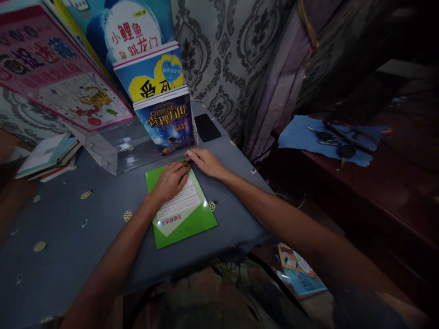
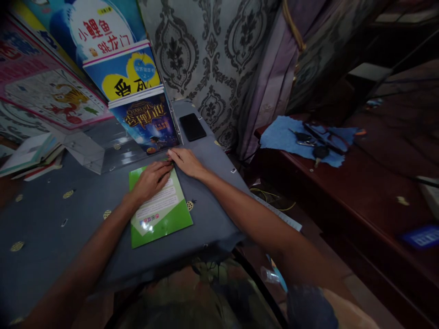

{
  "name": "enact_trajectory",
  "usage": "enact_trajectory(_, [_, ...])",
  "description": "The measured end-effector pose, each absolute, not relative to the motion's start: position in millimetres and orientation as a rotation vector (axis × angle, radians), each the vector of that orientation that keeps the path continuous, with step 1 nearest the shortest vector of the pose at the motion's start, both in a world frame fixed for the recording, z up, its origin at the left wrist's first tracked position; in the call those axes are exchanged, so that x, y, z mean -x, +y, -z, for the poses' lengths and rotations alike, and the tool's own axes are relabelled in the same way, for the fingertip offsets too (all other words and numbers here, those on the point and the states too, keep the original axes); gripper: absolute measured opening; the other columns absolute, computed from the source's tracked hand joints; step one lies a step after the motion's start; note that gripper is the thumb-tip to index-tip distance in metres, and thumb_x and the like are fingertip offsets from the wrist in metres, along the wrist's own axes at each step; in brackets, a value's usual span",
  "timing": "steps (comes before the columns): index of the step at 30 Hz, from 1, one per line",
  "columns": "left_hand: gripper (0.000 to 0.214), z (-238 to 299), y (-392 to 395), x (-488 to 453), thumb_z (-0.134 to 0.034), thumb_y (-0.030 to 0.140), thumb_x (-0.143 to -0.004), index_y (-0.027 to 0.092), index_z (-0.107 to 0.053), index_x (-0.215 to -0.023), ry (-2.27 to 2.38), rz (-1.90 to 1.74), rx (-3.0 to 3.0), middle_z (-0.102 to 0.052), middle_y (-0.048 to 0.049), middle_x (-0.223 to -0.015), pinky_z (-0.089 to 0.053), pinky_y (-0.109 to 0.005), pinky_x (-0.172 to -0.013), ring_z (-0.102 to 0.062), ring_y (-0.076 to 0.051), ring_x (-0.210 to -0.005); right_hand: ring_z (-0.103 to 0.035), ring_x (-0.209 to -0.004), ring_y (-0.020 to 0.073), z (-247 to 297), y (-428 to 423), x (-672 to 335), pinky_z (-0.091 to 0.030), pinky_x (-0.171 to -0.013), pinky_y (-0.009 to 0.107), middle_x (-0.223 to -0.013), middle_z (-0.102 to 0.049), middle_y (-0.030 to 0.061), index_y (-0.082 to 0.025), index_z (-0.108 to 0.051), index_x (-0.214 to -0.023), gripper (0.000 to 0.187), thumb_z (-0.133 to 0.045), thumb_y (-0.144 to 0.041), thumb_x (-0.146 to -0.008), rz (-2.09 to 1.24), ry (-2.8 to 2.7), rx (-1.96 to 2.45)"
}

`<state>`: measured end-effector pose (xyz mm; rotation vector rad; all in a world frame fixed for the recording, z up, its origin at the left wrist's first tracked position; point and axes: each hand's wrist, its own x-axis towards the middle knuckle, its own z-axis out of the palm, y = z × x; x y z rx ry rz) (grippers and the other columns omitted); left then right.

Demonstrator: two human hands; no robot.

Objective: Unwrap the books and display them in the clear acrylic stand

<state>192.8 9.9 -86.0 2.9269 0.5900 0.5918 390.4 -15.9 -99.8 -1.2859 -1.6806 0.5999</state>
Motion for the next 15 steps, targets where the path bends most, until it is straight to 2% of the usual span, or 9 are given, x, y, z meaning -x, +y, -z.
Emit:
enact_trajectory(6, [0.03,80,7,-189,-0.047,0.029,-0.101,0.02,-0.071,-0.117,0.476,-0.613,-2.838,-0.071,-0.0106,-0.123,-0.05,-0.048,-0.101,-0.064,-0.026,-0.117,-0.072,-0.093,0.021,100,-16,-391,-0.051,-0.082,0.031,-0.095,-0.078,0.0089,-0.015,-0.072,-0.096,0.051,-0.035,-0.05,-0.105,-0.614,-1.705,1.277])
enact_trajectory(15, [0.033,80,-7,-191,-0.048,0.029,-0.1,0.018,-0.068,-0.124,0.527,-0.544,-2.908,-0.069,-0.014,-0.126,-0.05,-0.052,-0.106,-0.063,-0.028,-0.12,-0.074,-0.091,0.0222,98,-23,-388,-0.053,-0.083,0.033,-0.092,-0.079,0.008,-0.016,-0.074,-0.095,0.053,-0.038,-0.054,-0.104,-0.617,-1.637,1.266])
